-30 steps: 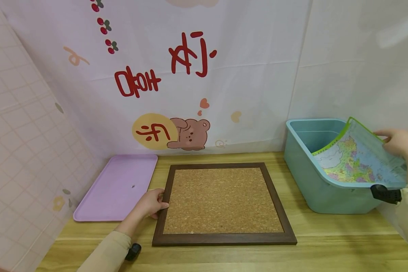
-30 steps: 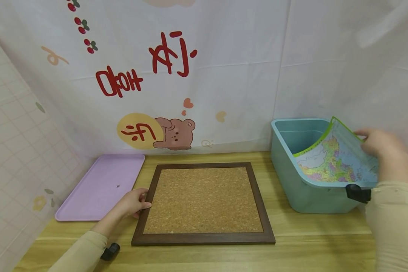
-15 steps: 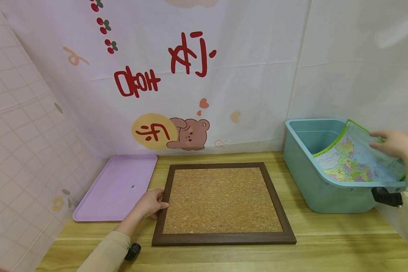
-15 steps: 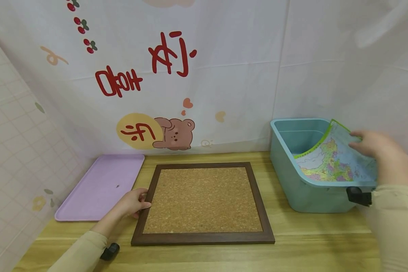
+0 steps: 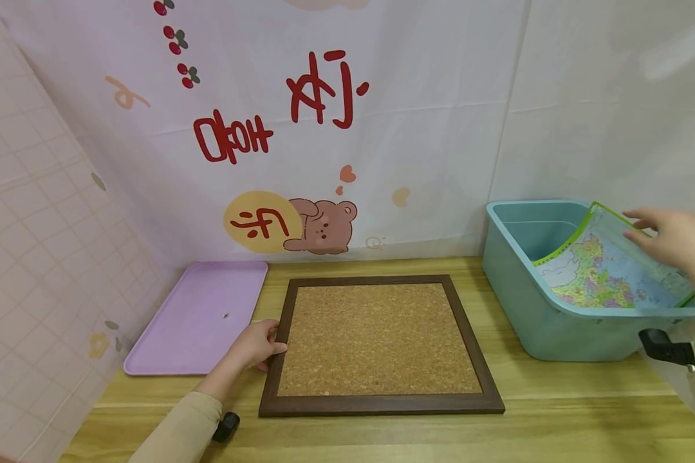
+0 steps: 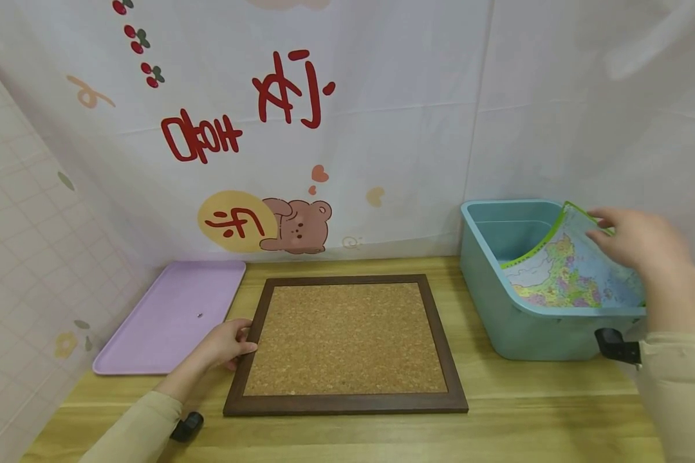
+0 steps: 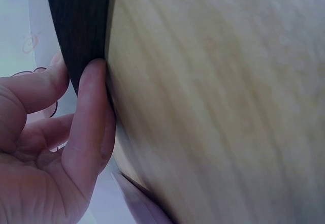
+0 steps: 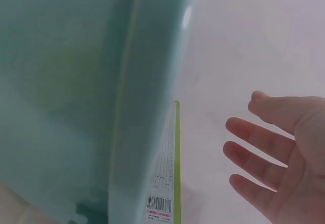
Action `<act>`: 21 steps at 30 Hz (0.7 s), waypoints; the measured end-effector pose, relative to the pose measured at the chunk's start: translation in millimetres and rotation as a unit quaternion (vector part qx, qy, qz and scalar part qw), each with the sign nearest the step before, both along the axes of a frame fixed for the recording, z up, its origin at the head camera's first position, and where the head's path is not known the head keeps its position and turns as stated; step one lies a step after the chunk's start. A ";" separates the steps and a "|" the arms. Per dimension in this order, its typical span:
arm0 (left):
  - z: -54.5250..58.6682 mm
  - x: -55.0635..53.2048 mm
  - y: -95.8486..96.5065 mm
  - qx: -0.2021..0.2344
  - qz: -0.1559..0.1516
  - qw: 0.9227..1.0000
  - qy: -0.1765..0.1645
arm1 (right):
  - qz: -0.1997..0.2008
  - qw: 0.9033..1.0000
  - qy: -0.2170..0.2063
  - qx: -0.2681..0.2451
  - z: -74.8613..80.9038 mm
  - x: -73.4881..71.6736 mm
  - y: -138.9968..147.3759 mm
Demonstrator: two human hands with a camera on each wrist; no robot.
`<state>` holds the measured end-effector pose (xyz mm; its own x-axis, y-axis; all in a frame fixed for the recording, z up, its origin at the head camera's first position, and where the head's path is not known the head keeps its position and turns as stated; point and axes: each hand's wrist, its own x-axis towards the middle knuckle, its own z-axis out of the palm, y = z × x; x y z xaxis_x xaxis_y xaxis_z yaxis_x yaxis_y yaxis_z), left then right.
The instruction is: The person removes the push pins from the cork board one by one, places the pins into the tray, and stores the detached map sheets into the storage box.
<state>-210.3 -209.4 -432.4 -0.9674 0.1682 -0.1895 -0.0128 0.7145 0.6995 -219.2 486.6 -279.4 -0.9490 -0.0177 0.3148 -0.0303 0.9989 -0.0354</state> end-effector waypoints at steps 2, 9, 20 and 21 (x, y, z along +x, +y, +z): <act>0.7 0.2 0.2 -0.002 -0.002 1.000 0.002 | 0.001 1.000 0.006 -0.007 8.0 9.9 -16.7; 1.3 -0.4 0.5 -0.006 0.000 1.000 -0.001 | 0.004 0.999 0.026 -0.025 22.4 29.6 -51.2; 0.3 -1.3 0.3 -0.007 0.002 1.000 -0.004 | 0.032 0.998 0.040 -0.039 17.5 37.6 -84.0; 0.1 -1.2 0.1 -0.008 0.002 1.000 -0.005 | 0.035 0.998 0.041 -0.037 17.0 38.5 -87.4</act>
